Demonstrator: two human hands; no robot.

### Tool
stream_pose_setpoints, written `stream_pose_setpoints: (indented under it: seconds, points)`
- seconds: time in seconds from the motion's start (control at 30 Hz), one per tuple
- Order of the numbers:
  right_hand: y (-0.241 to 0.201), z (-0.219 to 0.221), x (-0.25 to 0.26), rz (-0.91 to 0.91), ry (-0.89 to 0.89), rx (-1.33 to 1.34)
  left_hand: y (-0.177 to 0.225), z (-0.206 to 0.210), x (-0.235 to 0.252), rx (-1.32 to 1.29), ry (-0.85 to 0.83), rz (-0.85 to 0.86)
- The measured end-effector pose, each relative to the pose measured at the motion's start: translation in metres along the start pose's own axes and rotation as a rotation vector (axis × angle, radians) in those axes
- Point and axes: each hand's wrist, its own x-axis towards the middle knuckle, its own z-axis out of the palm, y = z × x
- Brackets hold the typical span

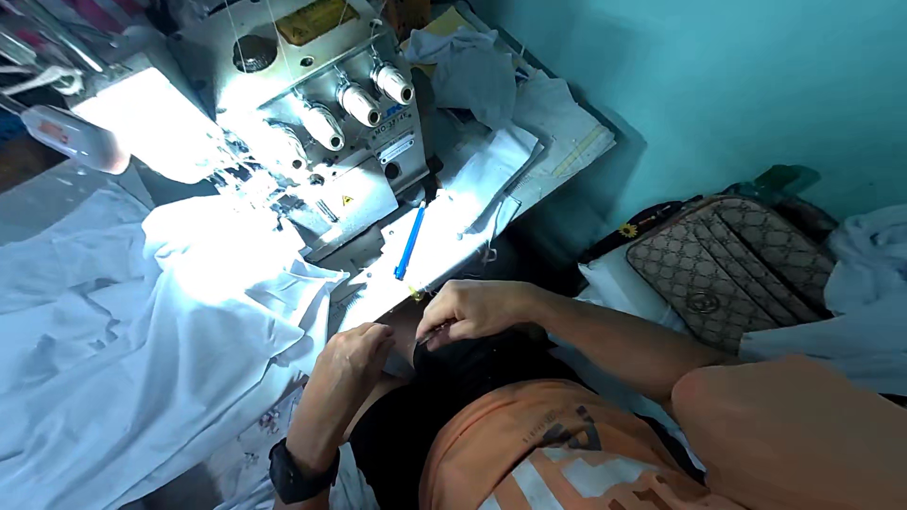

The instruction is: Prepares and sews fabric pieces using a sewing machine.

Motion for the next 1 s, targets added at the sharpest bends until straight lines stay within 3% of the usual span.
stream_pose_setpoints:
  seconds: [0.03, 0.17, 0.27, 0.53, 0.77, 0.83, 0.9, 1.0]
  points:
    - [-0.005, -0.003, -0.001, -0.011, 0.043, 0.044, -0.001, 0.001, -0.001, 0.0, 0.001, -0.004]
    - [0.004, -0.037, -0.004, 0.068, 0.61, -0.232, -0.002, 0.001, 0.002, 0.006, 0.02, 0.026]
    - [0.019, -0.05, -0.007, 0.2, 0.794, -0.339, -0.001, 0.002, 0.003, 0.008, 0.022, 0.036]
    - [0.027, -0.035, 0.009, 0.408, 0.754, -0.582, 0.002, 0.003, 0.004, 0.032, -0.002, 0.021]
    - [0.019, -0.055, 0.011, 0.563, 0.748, -0.321, 0.005, 0.0, 0.005, 0.013, -0.039, 0.01]
    - [0.022, -0.067, 0.005, 0.442, 0.844, -0.368, 0.007, -0.005, 0.004, -0.019, -0.033, 0.032]
    - [0.013, -0.091, -0.002, 0.187, 0.953, -0.486, 0.011, -0.014, 0.002, -0.077, 0.037, 0.088]
    - [-0.039, -0.121, -0.009, 0.007, 0.873, -0.347, 0.023, -0.025, 0.0, -0.266, 0.179, 0.183]
